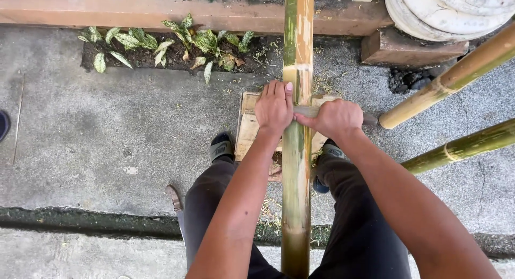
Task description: The recorder uses a knife to scrape the outer surface of a bamboo pole while sitting on a stool.
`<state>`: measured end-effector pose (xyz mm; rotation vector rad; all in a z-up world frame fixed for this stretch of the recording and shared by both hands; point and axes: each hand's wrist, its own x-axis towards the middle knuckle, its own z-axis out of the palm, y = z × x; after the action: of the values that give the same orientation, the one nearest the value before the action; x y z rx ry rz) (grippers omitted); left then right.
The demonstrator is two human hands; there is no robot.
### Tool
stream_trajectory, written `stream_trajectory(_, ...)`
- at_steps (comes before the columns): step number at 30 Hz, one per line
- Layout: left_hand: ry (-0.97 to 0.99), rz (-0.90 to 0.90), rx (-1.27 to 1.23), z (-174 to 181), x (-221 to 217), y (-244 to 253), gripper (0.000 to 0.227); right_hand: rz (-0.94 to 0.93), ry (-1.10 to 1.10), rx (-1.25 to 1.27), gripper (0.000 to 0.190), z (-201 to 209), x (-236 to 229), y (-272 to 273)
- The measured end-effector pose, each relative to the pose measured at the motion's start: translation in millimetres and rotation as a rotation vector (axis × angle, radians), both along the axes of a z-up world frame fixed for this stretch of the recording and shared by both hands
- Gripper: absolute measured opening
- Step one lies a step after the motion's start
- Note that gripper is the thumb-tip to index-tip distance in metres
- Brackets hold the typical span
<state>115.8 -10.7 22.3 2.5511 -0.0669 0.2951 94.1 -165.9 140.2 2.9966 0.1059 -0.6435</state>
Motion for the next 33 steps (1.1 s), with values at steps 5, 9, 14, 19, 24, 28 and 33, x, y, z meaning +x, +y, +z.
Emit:
stream_trajectory(5, -0.016, -0.004, -0.011, -0.2, 12.7, -0.1, 0.050, 0.017, 0.023, -0.010, 0.095, -3.8, 10.9, -0.7)
stream_trajectory(9, -0.116, -0.018, 0.014, 17.3, 17.3, 2.0, 0.051, -0.014, 0.013, 0.003, 0.094, 2.3, 12.4, 1.1)
stream_trajectory(14, 0.028, -0.047, 0.054, -3.8, -0.5, 2.1, 0.054, 0.007, 0.024, 0.009, 0.095, 4.0, -3.1, -0.9)
stream_trajectory(19, 0.051, -0.024, 0.017, 2.0, -2.8, -0.5, 0.055, 0.014, 0.051, 0.003, 0.095, -3.2, -2.3, -2.2)
stream_trajectory(24, 0.139, -0.004, 0.014, 2.5, 18.7, -2.4, 0.061, -0.021, 0.032, 0.018, 0.094, 5.7, 9.8, -0.7)
stream_trajectory(28, 0.069, 0.025, 0.038, -5.5, 27.9, -1.8, 0.061, -0.032, 0.100, -0.021, 0.094, 7.3, 22.3, 3.1)
stream_trajectory(33, 0.031, 0.025, 0.087, -8.6, 34.3, -1.9, 0.062, -0.057, 0.093, -0.012, 0.097, 8.4, 31.3, 2.0)
